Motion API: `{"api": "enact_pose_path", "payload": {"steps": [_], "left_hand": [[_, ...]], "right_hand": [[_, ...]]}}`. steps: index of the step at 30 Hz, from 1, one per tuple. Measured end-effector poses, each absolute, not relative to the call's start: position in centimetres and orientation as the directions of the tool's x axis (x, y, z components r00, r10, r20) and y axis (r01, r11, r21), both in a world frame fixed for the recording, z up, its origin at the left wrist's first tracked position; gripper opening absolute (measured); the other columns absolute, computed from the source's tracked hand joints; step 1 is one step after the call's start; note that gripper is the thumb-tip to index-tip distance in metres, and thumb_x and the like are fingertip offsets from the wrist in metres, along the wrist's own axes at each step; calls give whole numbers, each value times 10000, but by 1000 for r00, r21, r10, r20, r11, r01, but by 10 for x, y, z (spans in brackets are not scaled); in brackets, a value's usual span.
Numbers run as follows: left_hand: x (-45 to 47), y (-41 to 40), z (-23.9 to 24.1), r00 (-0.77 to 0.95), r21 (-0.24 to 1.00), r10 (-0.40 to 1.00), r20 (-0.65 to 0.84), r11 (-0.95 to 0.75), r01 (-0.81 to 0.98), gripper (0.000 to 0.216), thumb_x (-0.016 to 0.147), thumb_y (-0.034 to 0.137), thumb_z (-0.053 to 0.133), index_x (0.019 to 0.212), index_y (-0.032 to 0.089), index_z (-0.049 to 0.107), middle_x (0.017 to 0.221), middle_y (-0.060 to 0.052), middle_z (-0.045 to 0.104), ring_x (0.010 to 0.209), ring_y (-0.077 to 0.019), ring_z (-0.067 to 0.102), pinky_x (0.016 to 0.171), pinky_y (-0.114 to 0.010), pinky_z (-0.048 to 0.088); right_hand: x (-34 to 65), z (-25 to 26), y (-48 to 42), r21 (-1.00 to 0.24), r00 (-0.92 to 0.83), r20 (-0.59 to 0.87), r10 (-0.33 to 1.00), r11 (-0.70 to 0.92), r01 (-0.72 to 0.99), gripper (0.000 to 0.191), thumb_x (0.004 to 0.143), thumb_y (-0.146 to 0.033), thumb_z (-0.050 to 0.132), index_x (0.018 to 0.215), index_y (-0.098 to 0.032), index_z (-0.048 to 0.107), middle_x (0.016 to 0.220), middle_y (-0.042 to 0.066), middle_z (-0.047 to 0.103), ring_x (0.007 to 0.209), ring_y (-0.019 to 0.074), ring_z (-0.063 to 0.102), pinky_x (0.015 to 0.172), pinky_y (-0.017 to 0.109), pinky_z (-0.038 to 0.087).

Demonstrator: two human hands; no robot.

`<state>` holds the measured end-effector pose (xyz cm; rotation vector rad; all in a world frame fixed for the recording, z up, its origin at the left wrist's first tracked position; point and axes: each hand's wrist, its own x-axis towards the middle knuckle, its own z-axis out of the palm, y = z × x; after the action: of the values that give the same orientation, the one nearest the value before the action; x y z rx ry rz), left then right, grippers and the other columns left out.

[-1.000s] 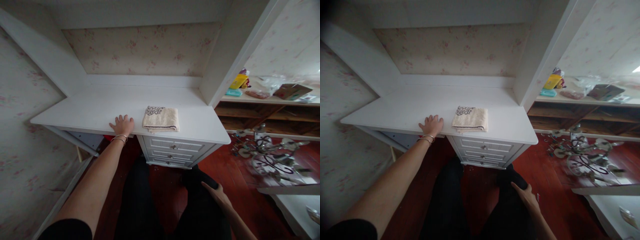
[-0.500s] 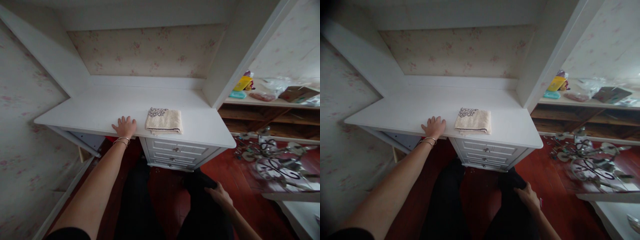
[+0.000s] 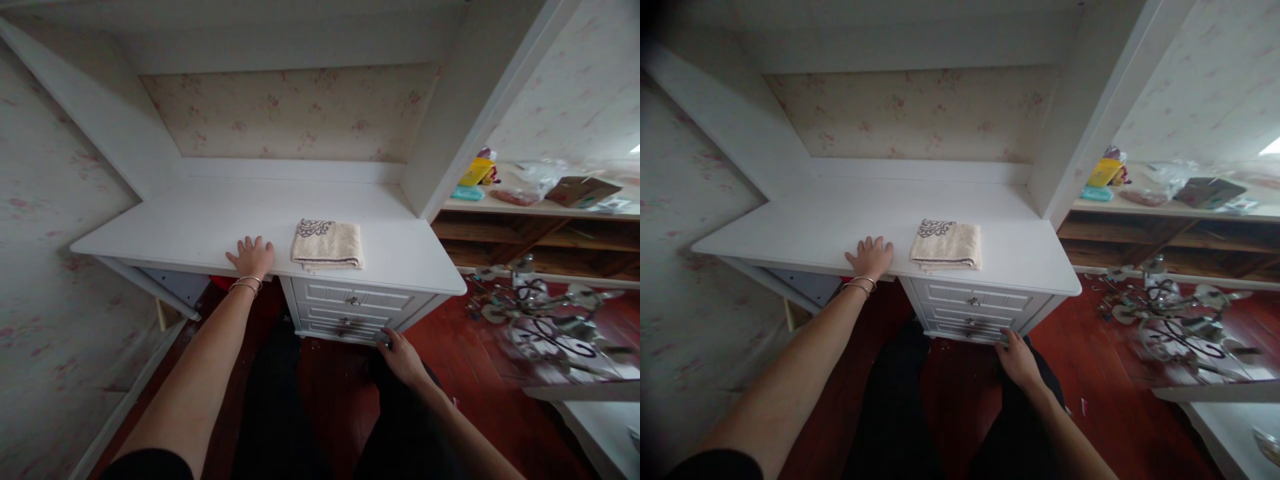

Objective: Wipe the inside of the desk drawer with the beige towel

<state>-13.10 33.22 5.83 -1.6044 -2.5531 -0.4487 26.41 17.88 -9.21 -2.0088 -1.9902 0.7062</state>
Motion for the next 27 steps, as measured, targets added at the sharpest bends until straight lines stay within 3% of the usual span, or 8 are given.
{"api": "enact_pose_path", "payload": {"steps": [3, 5, 10, 16, 21, 27], "left_hand": [[-131, 332, 59, -439, 194, 867, 235, 400, 896, 472, 936, 457, 298, 1277, 282, 574, 1496, -115, 436, 1405, -356, 314, 1064, -744, 181], [-131, 332, 60, -440, 196, 869, 228, 402, 895, 468, 935, 458, 296, 1264, 283, 580, 1494, -114, 437, 1403, -354, 314, 1063, -743, 183], [-130, 334, 61, -443, 194, 865, 235, 405, 894, 451, 929, 467, 302, 1219, 290, 598, 1450, -116, 481, 1377, -349, 346, 1058, -733, 205], [-131, 336, 60, -457, 197, 858, 234, 418, 887, 446, 925, 472, 306, 1217, 301, 596, 1446, -107, 488, 1364, -343, 357, 1067, -725, 194], [-132, 335, 61, -448, 229, 863, 232, 399, 888, 455, 921, 477, 311, 1222, 292, 597, 1441, -118, 493, 1350, -358, 365, 1048, -752, 180], [-132, 330, 62, -441, 240, 868, 229, 389, 890, 472, 916, 485, 318, 1224, 277, 609, 1431, -142, 489, 1352, -357, 362, 1070, -725, 179]], "right_hand": [[217, -54, 213, -549, -110, -88, 990, 44, 835, 442, 954, -366, 439, 1354, -189, 508, 1346, 124, 579, 1116, 237, 629, 970, 336, 453], [193, -35, 229, -524, -106, -95, 990, 41, 851, 445, 965, -381, 443, 1374, -211, 491, 1318, 125, 600, 1050, 248, 658, 909, 350, 478], [174, -22, 246, -398, -89, -61, 994, 57, 916, 334, 1006, -319, 370, 1113, -218, 670, 1103, 90, 713, 969, 242, 684, 815, 312, 479], [178, -24, 239, -347, -97, -22, 995, 84, 934, 340, 1007, -311, 387, 1059, -248, 716, 1036, 57, 744, 945, 218, 693, 801, 281, 472], [183, -18, 189, -432, -184, -21, 983, 157, 888, 333, 1000, -289, 399, 1032, -232, 726, 1046, 50, 747, 986, 215, 685, 854, 287, 483], [189, -4, 106, -513, -231, -142, 963, 128, 849, 334, 993, -280, 410, 998, -242, 742, 1016, 51, 756, 971, 234, 696, 843, 301, 502]]}}
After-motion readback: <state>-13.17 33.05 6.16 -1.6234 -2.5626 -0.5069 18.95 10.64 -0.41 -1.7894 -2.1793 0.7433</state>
